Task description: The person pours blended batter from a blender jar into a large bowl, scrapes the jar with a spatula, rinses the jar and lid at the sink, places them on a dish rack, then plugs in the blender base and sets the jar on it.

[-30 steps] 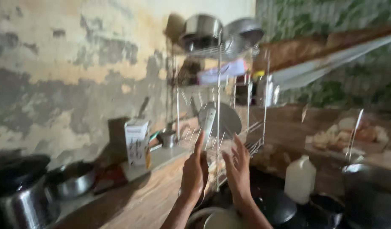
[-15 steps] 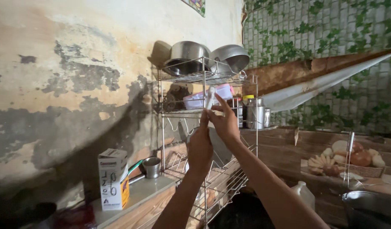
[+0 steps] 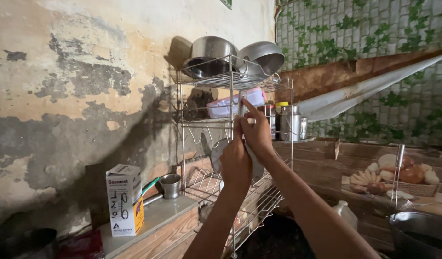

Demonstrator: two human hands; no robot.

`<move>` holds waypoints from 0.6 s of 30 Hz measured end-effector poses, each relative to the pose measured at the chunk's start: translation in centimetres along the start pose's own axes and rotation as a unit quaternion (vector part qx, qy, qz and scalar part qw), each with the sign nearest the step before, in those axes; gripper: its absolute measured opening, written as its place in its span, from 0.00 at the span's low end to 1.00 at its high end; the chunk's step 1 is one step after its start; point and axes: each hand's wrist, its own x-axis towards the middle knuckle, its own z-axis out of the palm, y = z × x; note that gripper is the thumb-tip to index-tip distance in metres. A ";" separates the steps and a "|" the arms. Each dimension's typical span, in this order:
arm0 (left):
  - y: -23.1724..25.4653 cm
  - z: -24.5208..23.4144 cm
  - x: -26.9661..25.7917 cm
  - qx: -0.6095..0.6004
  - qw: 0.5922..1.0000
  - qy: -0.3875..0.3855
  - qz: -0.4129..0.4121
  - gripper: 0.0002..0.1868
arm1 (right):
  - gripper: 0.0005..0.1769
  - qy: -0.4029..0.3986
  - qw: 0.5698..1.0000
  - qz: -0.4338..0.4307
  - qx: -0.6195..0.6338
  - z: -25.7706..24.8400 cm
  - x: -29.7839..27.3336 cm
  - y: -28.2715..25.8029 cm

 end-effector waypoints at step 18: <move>-10.4 1.0 -2.7 0.037 0.984 -0.084 0.154 0.48 | 0.22 -0.125 0.990 0.057 0.030 -1.1 -15.4 -1.2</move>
